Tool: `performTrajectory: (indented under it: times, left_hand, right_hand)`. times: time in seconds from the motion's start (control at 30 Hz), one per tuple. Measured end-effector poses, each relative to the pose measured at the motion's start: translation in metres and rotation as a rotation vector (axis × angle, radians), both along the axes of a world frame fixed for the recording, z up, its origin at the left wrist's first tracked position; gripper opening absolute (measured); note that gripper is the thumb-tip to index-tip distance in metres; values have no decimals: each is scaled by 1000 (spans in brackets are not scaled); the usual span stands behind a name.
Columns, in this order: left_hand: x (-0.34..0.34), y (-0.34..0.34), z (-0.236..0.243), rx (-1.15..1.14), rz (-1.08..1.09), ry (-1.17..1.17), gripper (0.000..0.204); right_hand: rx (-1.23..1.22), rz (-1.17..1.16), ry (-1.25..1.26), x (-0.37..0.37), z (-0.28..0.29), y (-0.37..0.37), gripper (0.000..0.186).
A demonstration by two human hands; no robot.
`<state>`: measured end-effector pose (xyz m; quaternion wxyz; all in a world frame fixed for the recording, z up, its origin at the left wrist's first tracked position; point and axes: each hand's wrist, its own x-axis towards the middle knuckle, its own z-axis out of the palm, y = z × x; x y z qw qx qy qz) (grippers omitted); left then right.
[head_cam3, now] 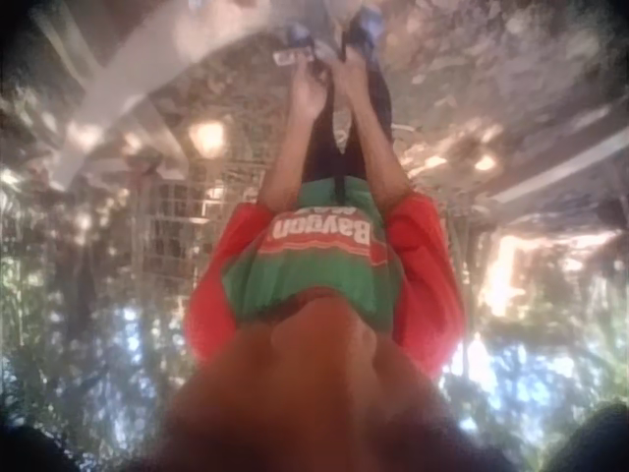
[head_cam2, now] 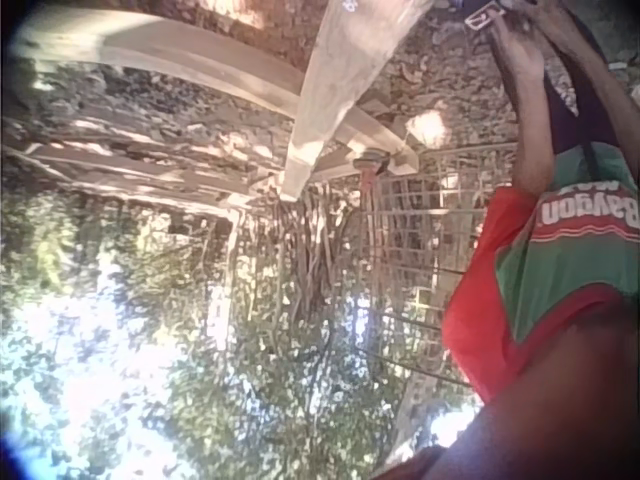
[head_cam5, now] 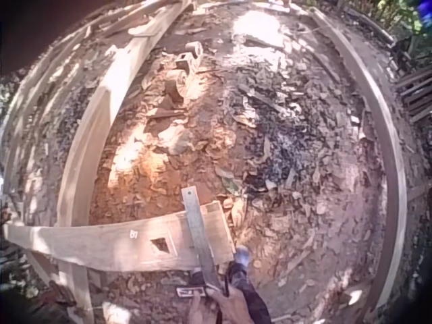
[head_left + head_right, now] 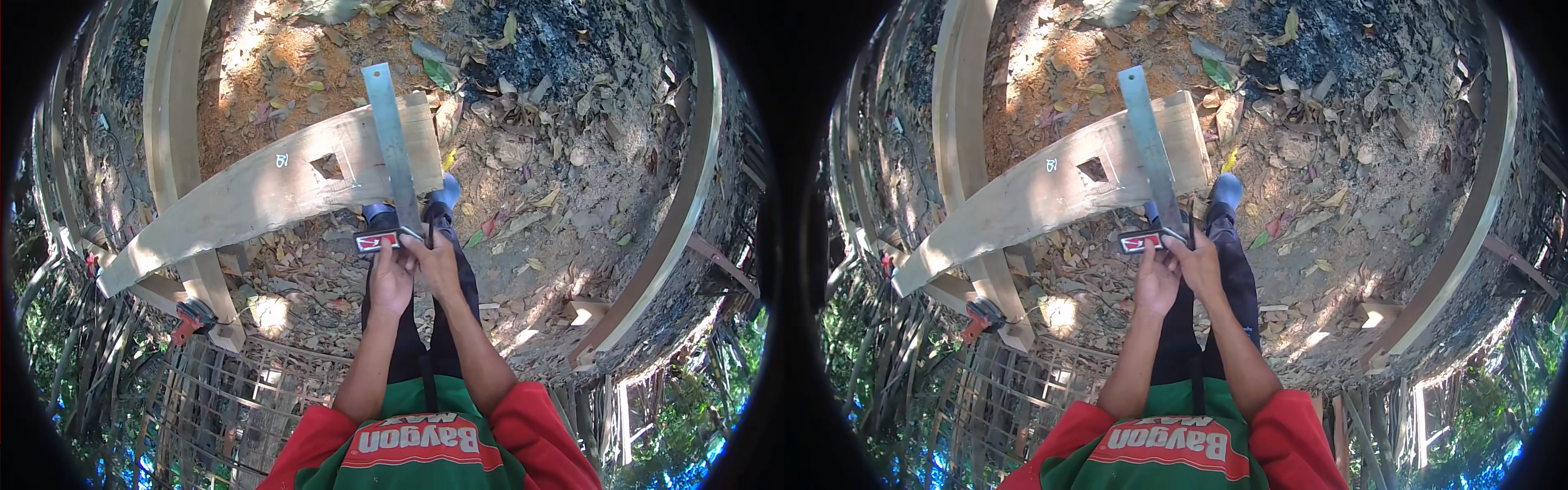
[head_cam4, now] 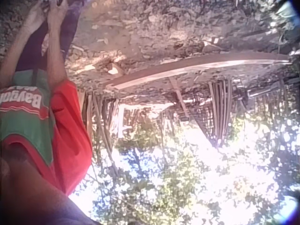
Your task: The person handles large wooden beams and uses a speed square and pencil to mark the wood while working outdoors.
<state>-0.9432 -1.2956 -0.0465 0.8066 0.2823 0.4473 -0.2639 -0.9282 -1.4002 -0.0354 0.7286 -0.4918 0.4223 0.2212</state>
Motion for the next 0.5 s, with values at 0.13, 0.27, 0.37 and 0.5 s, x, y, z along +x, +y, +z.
performTrajectory:
  times: [0.13,0.27,0.37,0.5]
  left_hand:
    - [6,-9,17,311,-747,4,35]
    - [51,-4,25,1192,-1206,-1151,56]
    - [98,-9,18,1356,-1459,-1371,74]
    - [132,-1,-3,1246,-1662,-1520,81]
  right_hand:
    - [-69,113,-33,2,-25,-40,20]
    - [-58,146,-38,26,-23,-58,23]
    - [-44,79,-63,28,-36,-58,25]
    - [-50,69,-85,29,-42,-55,26]
